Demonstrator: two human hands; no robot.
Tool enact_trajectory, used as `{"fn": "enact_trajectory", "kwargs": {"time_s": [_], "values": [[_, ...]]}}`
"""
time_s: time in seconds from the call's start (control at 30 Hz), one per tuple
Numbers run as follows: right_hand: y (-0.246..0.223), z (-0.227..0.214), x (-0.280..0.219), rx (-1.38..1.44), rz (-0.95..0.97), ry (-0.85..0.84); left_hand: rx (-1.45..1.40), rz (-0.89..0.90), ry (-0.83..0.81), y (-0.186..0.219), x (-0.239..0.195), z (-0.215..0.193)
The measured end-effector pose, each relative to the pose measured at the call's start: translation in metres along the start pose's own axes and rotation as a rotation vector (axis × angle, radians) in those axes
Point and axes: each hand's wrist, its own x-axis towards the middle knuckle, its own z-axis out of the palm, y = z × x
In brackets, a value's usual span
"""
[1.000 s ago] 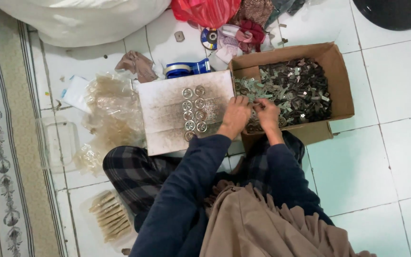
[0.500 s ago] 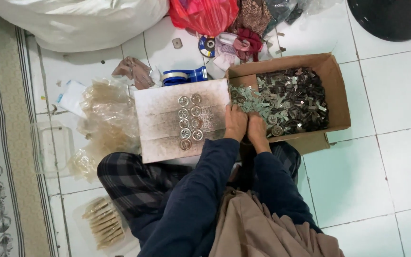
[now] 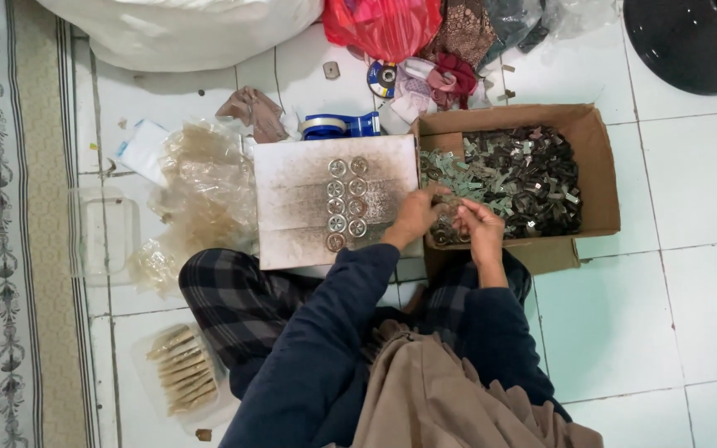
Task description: The person sits on the floor and sorts small metal buttons from a cardboard box onto a white board. They arrange the buttons in rows, then gather them into a small plastic bag and seal it. The person repeats this process with another batch of buttons.
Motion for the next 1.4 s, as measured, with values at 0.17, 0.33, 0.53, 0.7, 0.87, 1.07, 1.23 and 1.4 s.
{"fn": "enact_trajectory", "kwargs": {"time_s": [0.17, 0.33, 0.53, 0.7, 0.87, 1.07, 1.23, 1.4], "values": [[0.019, 0.001, -0.002, 0.062, -0.025, 0.006, -0.265, -0.029, -0.070, 0.000, -0.026, -0.001], [0.026, -0.003, -0.002, -0.010, -0.015, 0.011, -0.449, -0.066, -0.097, -0.039, -0.021, 0.014], [0.011, 0.000, -0.016, 0.133, 0.054, -0.049, -0.451, -0.019, -0.069, 0.021, -0.062, -0.022], [-0.001, 0.023, -0.051, 0.154, 0.034, -0.094, -0.345, 0.022, 0.127, 0.060, -0.103, -0.059], [-0.068, 0.055, -0.100, -0.107, -0.365, -0.117, -0.315, 0.247, 0.297, 0.054, -0.141, -0.089], [-0.105, 0.079, -0.129, -0.213, -0.691, -0.149, -0.177, 0.569, 0.463, 0.067, -0.180, -0.121], [-0.086, 0.096, -0.127, -0.312, -0.671, -0.192, 0.016, 0.459, 0.462, 0.024, -0.188, -0.128], [-0.033, 0.119, -0.124, -0.468, -0.466, -0.197, 0.221, 0.235, 0.471, -0.011, -0.200, -0.123]]}}
